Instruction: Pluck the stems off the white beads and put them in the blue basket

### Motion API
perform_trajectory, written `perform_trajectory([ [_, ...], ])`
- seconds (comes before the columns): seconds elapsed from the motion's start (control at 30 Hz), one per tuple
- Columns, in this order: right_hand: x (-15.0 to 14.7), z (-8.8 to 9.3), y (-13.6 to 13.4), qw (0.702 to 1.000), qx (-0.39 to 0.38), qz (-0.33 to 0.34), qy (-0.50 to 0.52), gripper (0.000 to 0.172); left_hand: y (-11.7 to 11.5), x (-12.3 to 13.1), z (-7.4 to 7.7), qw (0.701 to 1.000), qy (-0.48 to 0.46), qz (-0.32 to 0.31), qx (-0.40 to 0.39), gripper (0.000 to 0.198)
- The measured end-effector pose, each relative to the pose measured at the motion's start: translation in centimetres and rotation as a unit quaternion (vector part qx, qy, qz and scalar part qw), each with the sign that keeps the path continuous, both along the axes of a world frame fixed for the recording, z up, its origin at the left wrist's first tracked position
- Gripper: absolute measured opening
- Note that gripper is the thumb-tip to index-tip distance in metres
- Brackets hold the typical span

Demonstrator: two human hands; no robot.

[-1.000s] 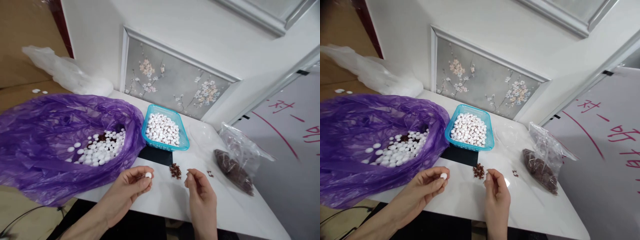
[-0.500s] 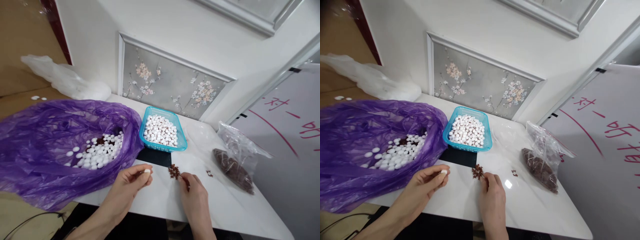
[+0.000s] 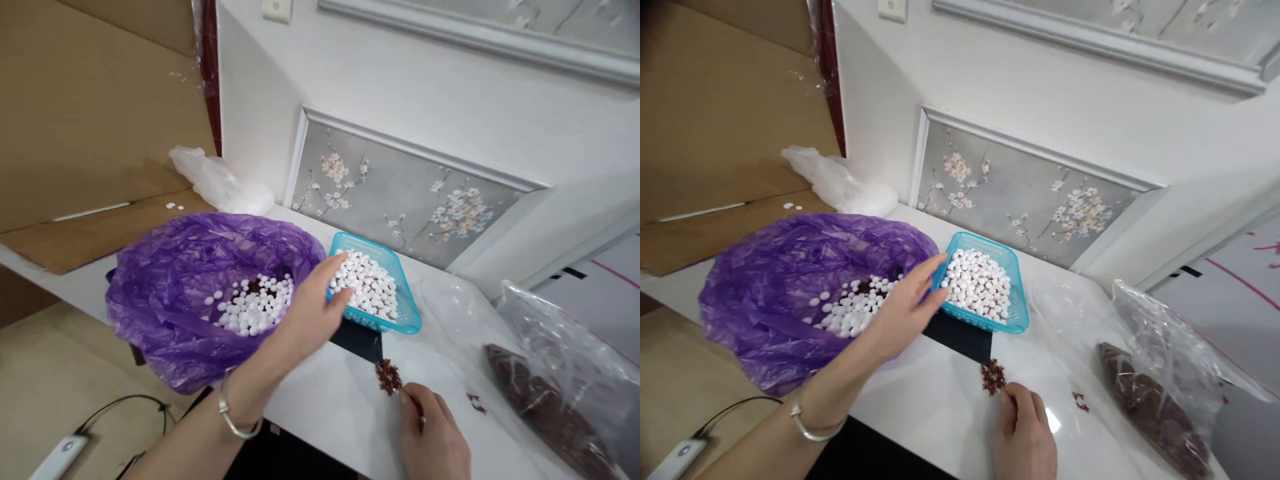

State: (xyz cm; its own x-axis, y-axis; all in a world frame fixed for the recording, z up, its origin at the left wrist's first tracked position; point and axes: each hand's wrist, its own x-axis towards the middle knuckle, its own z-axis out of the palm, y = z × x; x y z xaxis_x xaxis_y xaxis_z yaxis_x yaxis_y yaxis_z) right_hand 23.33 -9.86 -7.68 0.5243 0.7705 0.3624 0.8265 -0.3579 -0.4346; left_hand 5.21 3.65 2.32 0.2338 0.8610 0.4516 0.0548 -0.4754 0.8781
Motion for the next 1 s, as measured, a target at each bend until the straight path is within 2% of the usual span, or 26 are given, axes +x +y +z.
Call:
perform_trajectory([
  [0.07, -0.4, 0.3, 0.0, 1.000, 0.007, -0.016, 0.009, 0.026, 0.3, -3.9, 0.9, 0.985, 0.147, 0.072, 0.056, 0.036],
  [0.1, -0.5, 0.5, -0.1, 1.000, 0.008, -0.025, 0.015, 0.025, 0.5, -6.0, 1.3, 0.960, 0.248, 0.110, 0.066, 0.033],
  [0.2, -1.0, 1.0, -0.1, 0.998, 0.000, -0.055, 0.044, 0.021, 0.8, -11.4, 1.7, 0.833, 0.501, 0.231, 0.028, 0.031],
  [0.27, -1.4, 1.3, -0.1, 0.995, -0.008, -0.077, 0.065, 0.019, 0.8, -13.6, 1.2, 0.784, 0.574, 0.236, 0.001, 0.032],
  [0.33, -1.7, 1.6, -0.1, 0.992, -0.007, -0.094, 0.083, 0.017, 0.6, -14.5, 0.4, 0.771, 0.597, 0.223, -0.006, 0.035],
  [0.4, -1.9, 1.8, -0.1, 0.991, -0.006, -0.099, 0.094, 0.016, 0.5, -14.7, -0.4, 0.777, 0.594, 0.210, 0.000, 0.040],
  [0.57, -1.8, 1.8, -0.1, 0.992, -0.013, -0.077, 0.096, 0.016, 1.4, -14.4, -1.9, 0.814, 0.552, 0.183, 0.012, 0.041],
  [0.67, -1.9, 1.8, -0.1, 0.992, -0.006, -0.089, 0.090, 0.016, 2.1, -14.5, -1.9, 0.832, 0.523, 0.184, 0.010, 0.037],
  [0.8, -2.2, 2.1, -0.2, 0.988, 0.005, -0.104, 0.113, 0.017, 1.9, -13.6, -0.8, 0.858, 0.470, 0.209, 0.016, 0.033],
  [0.9, -2.2, 2.2, -0.3, 0.987, -0.008, -0.105, 0.123, 0.016, 0.9, -12.2, -0.2, 0.926, 0.308, 0.216, -0.033, 0.026],
  [0.97, -2.0, 2.1, -0.3, 0.986, -0.017, -0.107, 0.124, 0.016, 0.2, -11.1, 0.0, 0.971, 0.130, 0.164, -0.115, 0.026],
  [1.0, -1.9, 1.9, -0.3, 0.986, -0.018, -0.107, 0.125, 0.016, -0.2, -10.5, 0.0, 0.978, 0.037, 0.122, -0.164, 0.027],
])
